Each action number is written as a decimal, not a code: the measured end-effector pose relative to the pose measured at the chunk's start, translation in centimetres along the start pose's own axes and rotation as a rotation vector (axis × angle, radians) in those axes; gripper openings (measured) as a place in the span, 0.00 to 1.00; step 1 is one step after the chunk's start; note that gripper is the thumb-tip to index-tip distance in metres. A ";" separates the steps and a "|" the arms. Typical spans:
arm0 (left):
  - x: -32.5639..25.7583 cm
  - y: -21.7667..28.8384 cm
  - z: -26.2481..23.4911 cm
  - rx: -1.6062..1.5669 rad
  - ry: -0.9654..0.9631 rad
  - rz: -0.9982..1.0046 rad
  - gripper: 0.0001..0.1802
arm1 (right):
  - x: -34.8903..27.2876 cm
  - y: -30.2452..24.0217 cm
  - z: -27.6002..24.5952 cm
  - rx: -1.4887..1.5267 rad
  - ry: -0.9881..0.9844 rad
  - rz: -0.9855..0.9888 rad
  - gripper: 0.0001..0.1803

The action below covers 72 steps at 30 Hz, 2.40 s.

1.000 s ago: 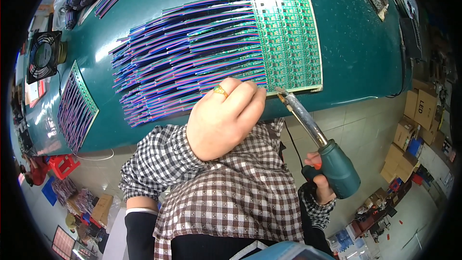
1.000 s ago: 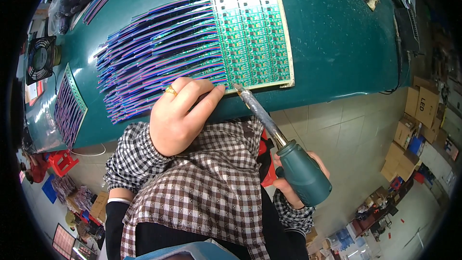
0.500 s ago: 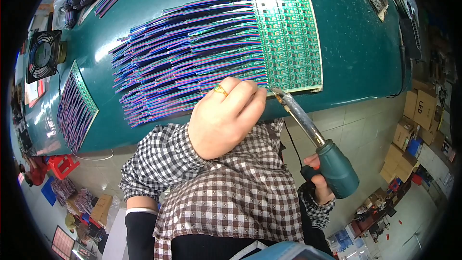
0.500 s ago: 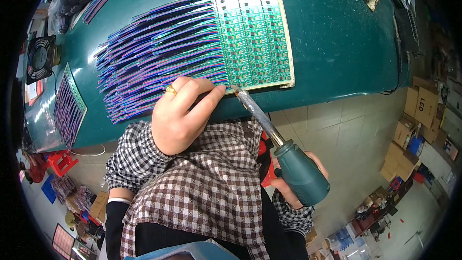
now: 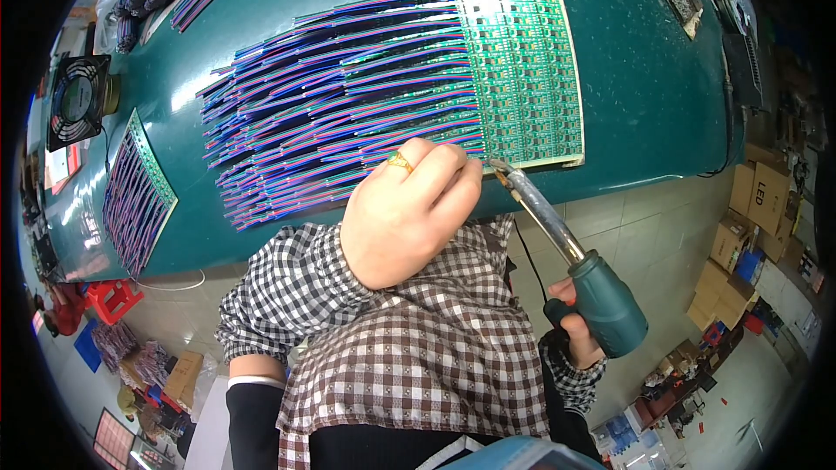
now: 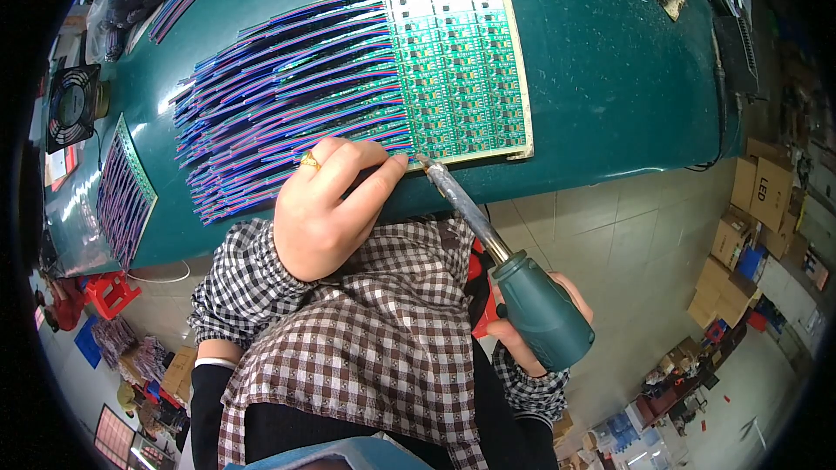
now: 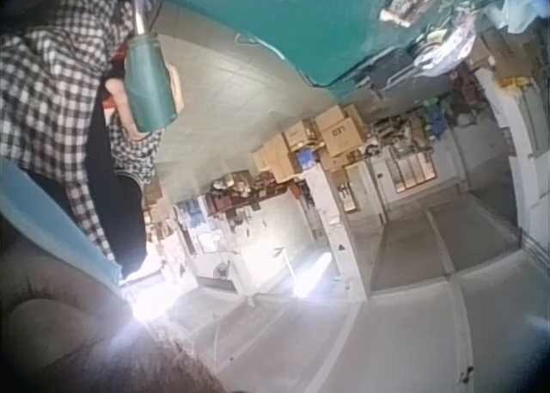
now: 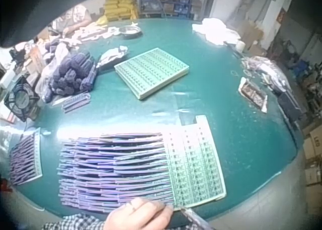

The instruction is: The person positions ribbon cables onto circuit boards by hand and solders the wire connections to the boards using a soldering gun.

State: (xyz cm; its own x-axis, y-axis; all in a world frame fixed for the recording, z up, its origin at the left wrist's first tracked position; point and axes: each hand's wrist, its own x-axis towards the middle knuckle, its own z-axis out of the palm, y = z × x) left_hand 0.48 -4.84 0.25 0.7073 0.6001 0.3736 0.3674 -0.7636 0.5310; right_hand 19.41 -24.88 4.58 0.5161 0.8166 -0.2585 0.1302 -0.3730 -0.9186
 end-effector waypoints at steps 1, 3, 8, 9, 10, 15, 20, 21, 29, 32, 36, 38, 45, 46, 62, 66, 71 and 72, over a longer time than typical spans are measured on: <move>0.0 0.0 0.0 0.000 -0.001 0.000 0.17 | 0.0 0.1 0.0 0.000 0.000 0.000 0.37; 0.2 0.2 0.1 0.007 -0.003 -0.004 0.18 | 0.3 0.3 -0.4 -0.037 -0.009 -0.044 0.36; 0.2 0.2 0.1 0.008 -0.004 0.002 0.18 | 0.1 0.4 -0.3 -0.029 0.004 -0.054 0.36; 0.1 0.2 0.1 0.009 -0.006 0.000 0.18 | 0.1 0.4 -0.3 -0.016 0.003 -0.050 0.36; 0.2 0.1 0.1 0.009 -0.006 -0.001 0.18 | 0.1 0.4 -0.3 -0.017 0.002 -0.050 0.36; 0.0 0.0 0.0 0.016 -0.004 0.011 0.18 | -0.3 0.6 -0.5 0.043 0.035 -0.016 0.39; 0.1 0.0 0.1 0.013 0.001 0.010 0.18 | -0.2 -0.4 0.3 0.051 0.062 0.006 0.39; 0.2 0.0 0.1 0.006 -0.002 0.010 0.18 | -0.2 -0.8 0.6 0.090 0.098 0.052 0.39; 0.3 0.0 0.1 0.004 -0.015 0.010 0.18 | -0.1 0.8 -0.6 0.006 -0.003 -0.017 0.39; 0.3 -0.2 0.1 -0.015 -0.025 0.015 0.18 | 0.0 0.2 -0.3 0.004 0.010 0.002 0.38; 0.3 -0.3 -0.1 -0.030 -0.025 0.015 0.18 | 0.2 0.1 -0.1 -0.002 0.008 0.005 0.38; 0.3 -0.3 -0.1 -0.027 -0.029 0.014 0.18 | 0.1 0.2 -0.2 -0.006 0.007 0.005 0.38; 0.4 -0.1 0.0 -0.028 -0.041 0.004 0.19 | 0.4 0.3 -0.5 -0.003 0.005 -0.023 0.37; 0.4 -0.1 0.0 -0.027 -0.042 0.005 0.19 | 0.4 0.3 -0.4 -0.003 0.005 -0.023 0.37; 0.2 -0.2 -0.1 -0.009 -0.037 0.004 0.19 | -0.4 0.1 -0.1 0.095 0.046 0.000 0.39; 0.3 -0.1 0.1 0.001 -0.031 0.017 0.19 | -0.1 -0.5 -0.4 0.086 0.042 0.070 0.38; 0.3 -0.2 0.1 -0.013 -0.022 0.021 0.20 | -0.5 0.9 -1.0 0.042 0.019 -0.016 0.37; 0.3 -0.2 0.0 -0.017 -0.025 0.016 0.20 | -0.5 1.0 -1.0 0.040 0.010 -0.025 0.37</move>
State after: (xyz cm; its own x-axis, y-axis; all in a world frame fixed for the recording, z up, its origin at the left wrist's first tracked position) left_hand 0.69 -4.52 0.26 0.7279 0.5817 0.3631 0.3455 -0.7685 0.5385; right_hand 20.10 -26.05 4.09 0.5220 0.8206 -0.2326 0.1095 -0.3349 -0.9359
